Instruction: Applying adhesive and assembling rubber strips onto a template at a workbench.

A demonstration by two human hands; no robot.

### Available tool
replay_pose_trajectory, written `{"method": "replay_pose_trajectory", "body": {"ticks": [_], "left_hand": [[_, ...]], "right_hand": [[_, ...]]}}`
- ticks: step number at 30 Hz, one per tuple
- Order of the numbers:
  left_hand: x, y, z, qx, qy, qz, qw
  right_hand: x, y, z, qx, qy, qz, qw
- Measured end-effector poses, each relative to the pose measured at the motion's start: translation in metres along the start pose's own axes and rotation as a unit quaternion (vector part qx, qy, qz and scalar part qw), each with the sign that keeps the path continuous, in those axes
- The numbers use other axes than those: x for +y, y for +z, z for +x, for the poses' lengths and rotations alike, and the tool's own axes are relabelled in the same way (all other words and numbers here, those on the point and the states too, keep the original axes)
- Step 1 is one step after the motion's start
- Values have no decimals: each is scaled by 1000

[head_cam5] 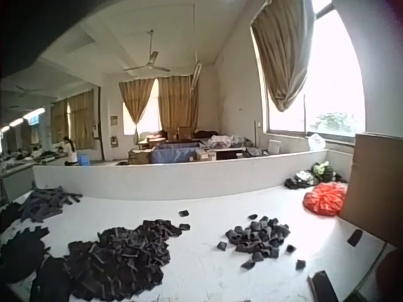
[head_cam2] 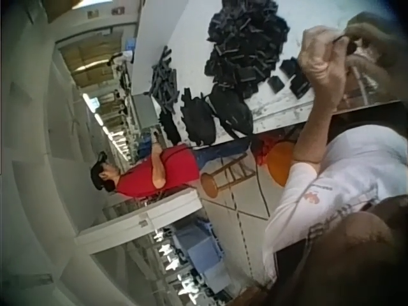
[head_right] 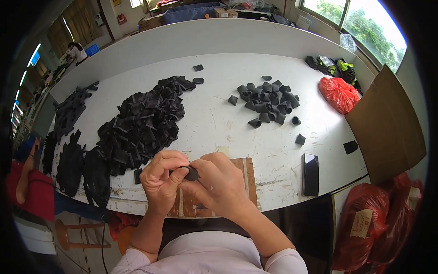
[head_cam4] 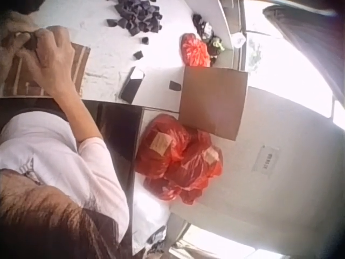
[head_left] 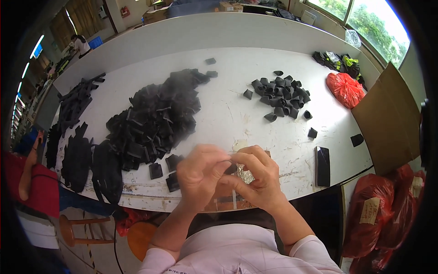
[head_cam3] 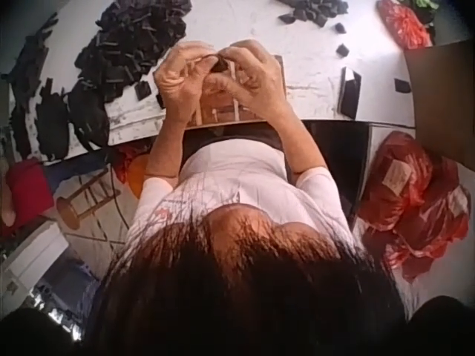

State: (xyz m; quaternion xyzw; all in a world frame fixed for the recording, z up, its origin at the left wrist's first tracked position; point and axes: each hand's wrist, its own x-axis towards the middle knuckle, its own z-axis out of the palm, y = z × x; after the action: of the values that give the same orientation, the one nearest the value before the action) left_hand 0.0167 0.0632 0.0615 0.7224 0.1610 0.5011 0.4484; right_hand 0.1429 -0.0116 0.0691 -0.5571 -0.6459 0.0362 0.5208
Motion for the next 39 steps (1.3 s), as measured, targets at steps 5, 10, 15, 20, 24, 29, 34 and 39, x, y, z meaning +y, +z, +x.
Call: {"method": "replay_pose_trajectory", "body": {"ticks": [5,10,15,20,24,29,34,39], "left_hand": [[-7,5,-12,165,-191,-306,918],[-6,10,-21,172,-156,-298,926],[-11,12,-26,177,-140,-208,952],[-2,14,-23,201,-148,-263,932],[-4,13,-26,190,-119,-215,950],[-3,13,-29,169,-118,-163,965],[-2,13,-26,192,-111,-184,957],[-5,13,-25,176,-98,-165,966]], "right_hand": [[-2,6,5,37,-48,-70,996],[11,19,-11,44,-15,-11,999],[19,16,-32,-2,119,94,988],[-2,3,5,22,62,74,995],[21,17,-15,24,118,95,988],[18,15,-26,114,143,125,975],[2,6,1,35,27,44,998],[21,28,-27,76,5,-16,997]]}}
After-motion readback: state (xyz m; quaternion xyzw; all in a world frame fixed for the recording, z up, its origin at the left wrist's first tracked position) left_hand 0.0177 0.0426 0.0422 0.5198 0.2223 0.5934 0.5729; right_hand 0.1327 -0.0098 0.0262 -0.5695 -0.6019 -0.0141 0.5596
